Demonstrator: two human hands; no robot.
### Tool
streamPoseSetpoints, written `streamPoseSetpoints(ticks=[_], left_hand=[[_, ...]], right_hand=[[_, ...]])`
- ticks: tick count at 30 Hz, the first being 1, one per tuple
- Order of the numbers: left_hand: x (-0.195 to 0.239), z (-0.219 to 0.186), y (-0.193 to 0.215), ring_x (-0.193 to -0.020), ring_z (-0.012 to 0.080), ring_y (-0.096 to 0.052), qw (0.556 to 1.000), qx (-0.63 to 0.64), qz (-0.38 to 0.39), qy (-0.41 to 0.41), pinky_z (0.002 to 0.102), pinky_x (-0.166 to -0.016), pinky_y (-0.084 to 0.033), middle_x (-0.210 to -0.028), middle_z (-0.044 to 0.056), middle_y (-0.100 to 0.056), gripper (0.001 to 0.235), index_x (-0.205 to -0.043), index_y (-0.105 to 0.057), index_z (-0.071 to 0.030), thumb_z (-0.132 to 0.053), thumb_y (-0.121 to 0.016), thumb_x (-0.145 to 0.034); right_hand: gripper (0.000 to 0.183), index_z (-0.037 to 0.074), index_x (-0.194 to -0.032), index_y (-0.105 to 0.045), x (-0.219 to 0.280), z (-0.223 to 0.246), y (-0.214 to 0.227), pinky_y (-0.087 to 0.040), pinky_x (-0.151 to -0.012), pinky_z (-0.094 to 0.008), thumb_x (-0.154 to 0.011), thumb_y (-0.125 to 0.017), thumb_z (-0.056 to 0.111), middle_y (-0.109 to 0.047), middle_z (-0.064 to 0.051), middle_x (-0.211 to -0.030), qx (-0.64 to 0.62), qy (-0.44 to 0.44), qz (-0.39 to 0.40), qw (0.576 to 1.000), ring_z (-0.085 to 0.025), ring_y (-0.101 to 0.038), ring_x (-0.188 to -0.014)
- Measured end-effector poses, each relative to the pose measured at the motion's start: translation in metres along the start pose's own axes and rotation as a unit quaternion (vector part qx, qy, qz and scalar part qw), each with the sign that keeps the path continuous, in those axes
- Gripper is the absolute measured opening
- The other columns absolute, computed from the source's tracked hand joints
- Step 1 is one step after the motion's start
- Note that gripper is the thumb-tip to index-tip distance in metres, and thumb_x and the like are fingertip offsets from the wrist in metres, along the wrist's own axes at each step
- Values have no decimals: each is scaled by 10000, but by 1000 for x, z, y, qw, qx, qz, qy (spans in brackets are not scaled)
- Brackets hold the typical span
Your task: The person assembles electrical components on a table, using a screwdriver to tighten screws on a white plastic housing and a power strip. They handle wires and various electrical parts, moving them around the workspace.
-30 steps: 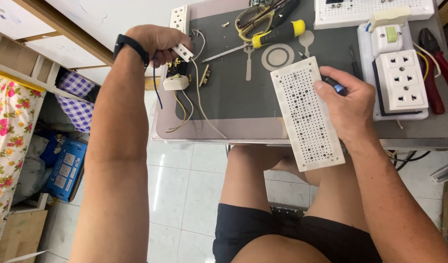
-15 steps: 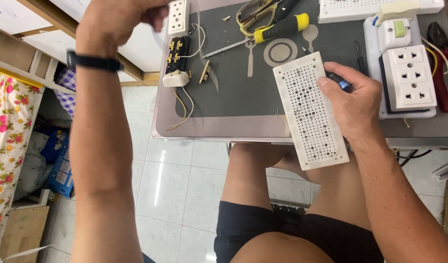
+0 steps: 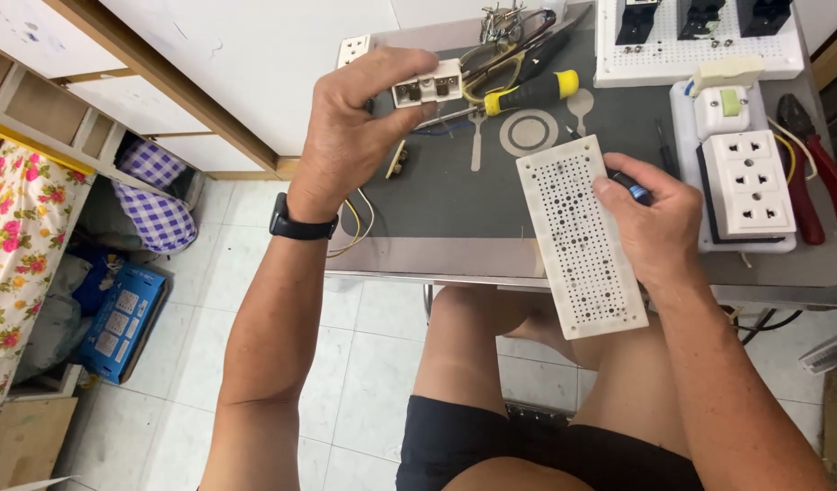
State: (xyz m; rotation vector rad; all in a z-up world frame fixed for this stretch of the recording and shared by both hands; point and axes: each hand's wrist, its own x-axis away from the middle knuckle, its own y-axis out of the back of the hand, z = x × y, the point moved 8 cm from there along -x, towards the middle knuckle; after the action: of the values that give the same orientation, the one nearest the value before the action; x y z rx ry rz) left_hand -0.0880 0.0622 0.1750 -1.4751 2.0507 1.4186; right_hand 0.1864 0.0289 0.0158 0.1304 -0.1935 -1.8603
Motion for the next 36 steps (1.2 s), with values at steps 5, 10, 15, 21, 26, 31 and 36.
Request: streamPoseSetpoints(ticks=[5,10,15,21,26,31,36], left_hand=[[0,8,-2,-1105,230,-634,1000,6,-3,19,334,-1026,-518,-1161,107,-666,318,-1192,-628,-31,33,-749,-905],[4,68,9,-851,124,-471,986,-86,-94,112,195,-639,-434,-1010,25,-540,343,-1173,-675,-115,-38,-809,-866],[21,176,22,-609,142,-536,919,-274,-147,242,318,-505,-418,-693,-27,-610,268,-967,-759,-148,-360,-746,-804],[28,241,0,-658,404,-648,826,-471,-7,310,502,-539,-487,-682,154,-689,181,-714,-722,-96,-235,-607,-735],[9,199,-8,-826,368,-548,783,-563,31,262,480,-591,-491,-883,125,-623,108,-908,-714,-108,-152,-646,-837],[29,89,-58,-685,148,-623,945,-222,-65,229,331,-645,-477,-825,6,-744,271,-1068,-728,-130,-325,-611,-920],[84,58,-145,-880,294,-725,936,49,-95,336,412,-748,-587,-1022,157,-726,518,-1309,-565,-53,-324,-726,-898]], right_hand=[[323,106,-1163,-699,-1,-1,0,-569,-665,-197,-846,-722,161,-724,-50,-990,-10,8,-2,1000,-95,-678,-824],[310,127,-1168,-698,1,2,0,-563,-659,-211,-861,-710,171,-725,-50,-1011,1,5,10,1000,-112,-688,-849],[307,108,-1150,-709,0,5,1,-536,-691,-210,-852,-694,181,-720,-22,-1007,2,11,8,1000,-87,-657,-855],[300,94,-1128,-718,-4,-1,5,-519,-718,-213,-844,-662,169,-723,-4,-1041,-4,51,7,999,-68,-642,-898],[310,110,-1136,-708,-3,1,7,-566,-727,-194,-839,-662,185,-736,-23,-1039,-35,37,1,999,-82,-681,-889],[305,84,-1147,-691,-4,2,7,-611,-744,-238,-853,-665,162,-732,-73,-1072,-28,78,-5,997,-143,-709,-927],[267,48,-1156,-712,-1,-2,5,-538,-793,-346,-896,-736,105,-703,-160,-1028,-31,209,-12,977,-225,-655,-976]])
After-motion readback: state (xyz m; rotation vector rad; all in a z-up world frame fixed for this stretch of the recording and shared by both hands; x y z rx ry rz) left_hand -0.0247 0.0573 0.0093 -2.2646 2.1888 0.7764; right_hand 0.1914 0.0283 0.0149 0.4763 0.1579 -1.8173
